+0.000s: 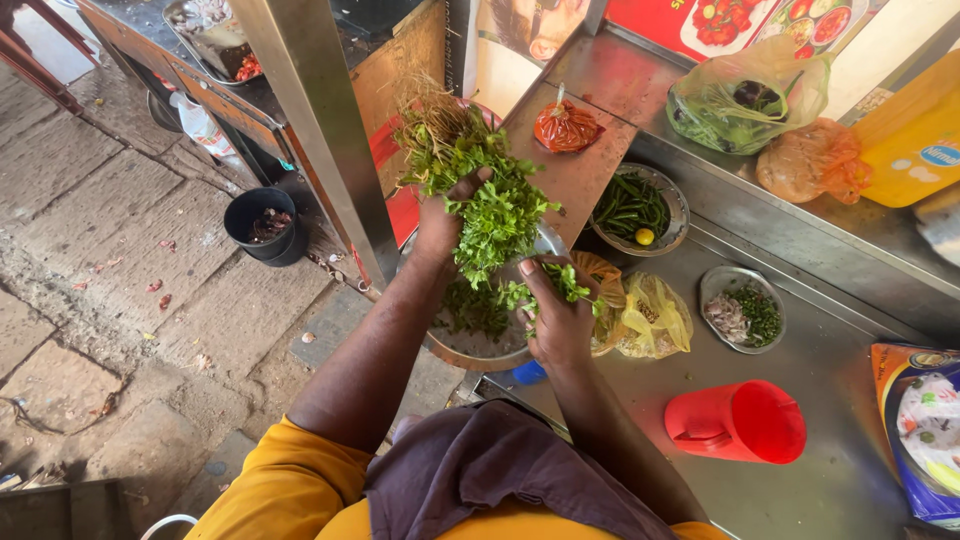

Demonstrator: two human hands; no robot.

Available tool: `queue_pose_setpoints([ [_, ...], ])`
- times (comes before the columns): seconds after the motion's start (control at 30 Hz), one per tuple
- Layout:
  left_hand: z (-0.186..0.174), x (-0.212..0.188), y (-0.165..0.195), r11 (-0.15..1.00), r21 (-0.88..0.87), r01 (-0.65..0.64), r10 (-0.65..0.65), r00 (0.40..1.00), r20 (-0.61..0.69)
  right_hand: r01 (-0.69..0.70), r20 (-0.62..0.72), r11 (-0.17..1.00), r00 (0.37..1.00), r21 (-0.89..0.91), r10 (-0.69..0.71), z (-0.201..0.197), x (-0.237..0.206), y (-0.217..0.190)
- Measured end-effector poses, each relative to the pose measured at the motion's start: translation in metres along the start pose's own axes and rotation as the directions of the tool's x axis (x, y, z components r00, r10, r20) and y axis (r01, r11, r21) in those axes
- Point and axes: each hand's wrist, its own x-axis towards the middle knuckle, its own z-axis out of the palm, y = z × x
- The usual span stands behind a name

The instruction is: The person stirs a red sauce in a large pot over an outdoor stove, then walks to a food stall to retrieve a wok and a packet of seasoning. They return to the pot, add the seasoning, and continue stirring. The person also handles fresh herbs at the stall, placing them into a bowl.

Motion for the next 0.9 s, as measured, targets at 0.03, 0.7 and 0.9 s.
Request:
queue_pose_setpoints([
  [0.03, -0.001, 0.001, 0.0, 1.0, -0.027, 0.004, -0.003, 1.0, 0.015, -0.01, -0.038, 0.999, 0.999, 0.041, 0.012, -0.002, -0.001, 0.002],
  [0.7, -0.009, 0.016, 0.0, 0.992, 0.006, -0.127, 0.127, 0.991, 0.035, 0.058, 0.113, 0.962, 0.989, 0.265, -0.091, -0.026, -0.008, 0.007],
  [0.9, -0.011, 0.027, 0.003, 0.993, -0.053, -0.103, 0.103, 0.995, -0.004, 0.147, 0.289, 0.933, 0.925, 0.329, -0.248, -0.07, -0.028, -0.002],
])
